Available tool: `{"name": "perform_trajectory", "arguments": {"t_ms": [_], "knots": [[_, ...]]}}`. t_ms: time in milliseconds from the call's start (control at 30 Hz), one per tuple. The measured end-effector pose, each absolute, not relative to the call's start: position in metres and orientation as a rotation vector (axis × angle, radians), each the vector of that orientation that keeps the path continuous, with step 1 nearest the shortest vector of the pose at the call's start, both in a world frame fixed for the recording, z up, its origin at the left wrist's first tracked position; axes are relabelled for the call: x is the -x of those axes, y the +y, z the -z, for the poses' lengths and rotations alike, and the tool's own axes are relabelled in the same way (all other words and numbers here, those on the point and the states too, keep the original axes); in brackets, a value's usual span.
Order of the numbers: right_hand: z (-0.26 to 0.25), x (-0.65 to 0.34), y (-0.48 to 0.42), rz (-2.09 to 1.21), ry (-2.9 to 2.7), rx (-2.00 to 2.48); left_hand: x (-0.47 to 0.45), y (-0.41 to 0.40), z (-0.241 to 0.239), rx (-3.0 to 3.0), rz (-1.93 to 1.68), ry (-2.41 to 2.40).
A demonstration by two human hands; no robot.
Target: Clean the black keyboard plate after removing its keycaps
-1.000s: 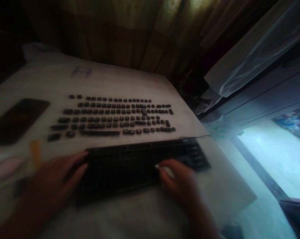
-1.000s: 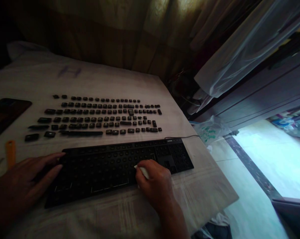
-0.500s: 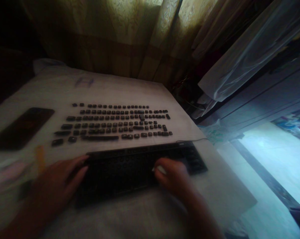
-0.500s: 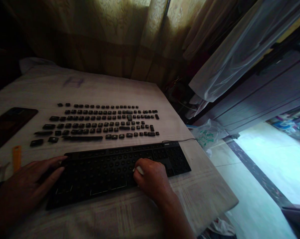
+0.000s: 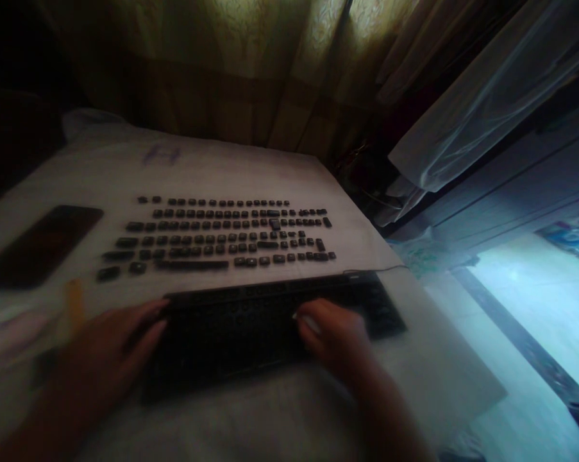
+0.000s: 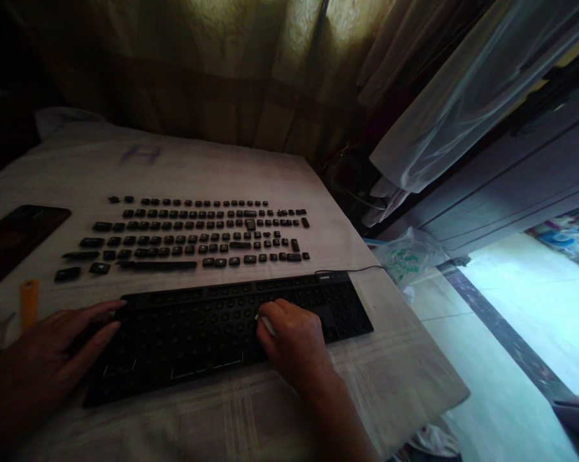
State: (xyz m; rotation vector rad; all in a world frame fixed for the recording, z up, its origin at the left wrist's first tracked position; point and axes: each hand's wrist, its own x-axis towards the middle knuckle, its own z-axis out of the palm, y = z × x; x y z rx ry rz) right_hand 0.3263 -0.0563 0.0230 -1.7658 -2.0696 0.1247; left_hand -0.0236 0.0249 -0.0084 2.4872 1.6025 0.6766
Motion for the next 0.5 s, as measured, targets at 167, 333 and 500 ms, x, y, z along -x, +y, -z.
{"name": "perform_trajectory", "arguments": {"t_ms": [167,333,500], "knots": [[-0.015,-0.323,-0.058,-0.121,-2.118,1.807,0.027,0.024,0.012,-2.525,-0.695,1.572],[-0.011,-0.320,-0.062,-0.110,-2.047,1.820,0.027,0.025,0.011,-2.523,-0.716,1.550],[-0.018,-0.323,-0.064,-0.286,-2.070,1.759,0.026,0.025,0.011,-2.519,-0.718,1.579]]}}
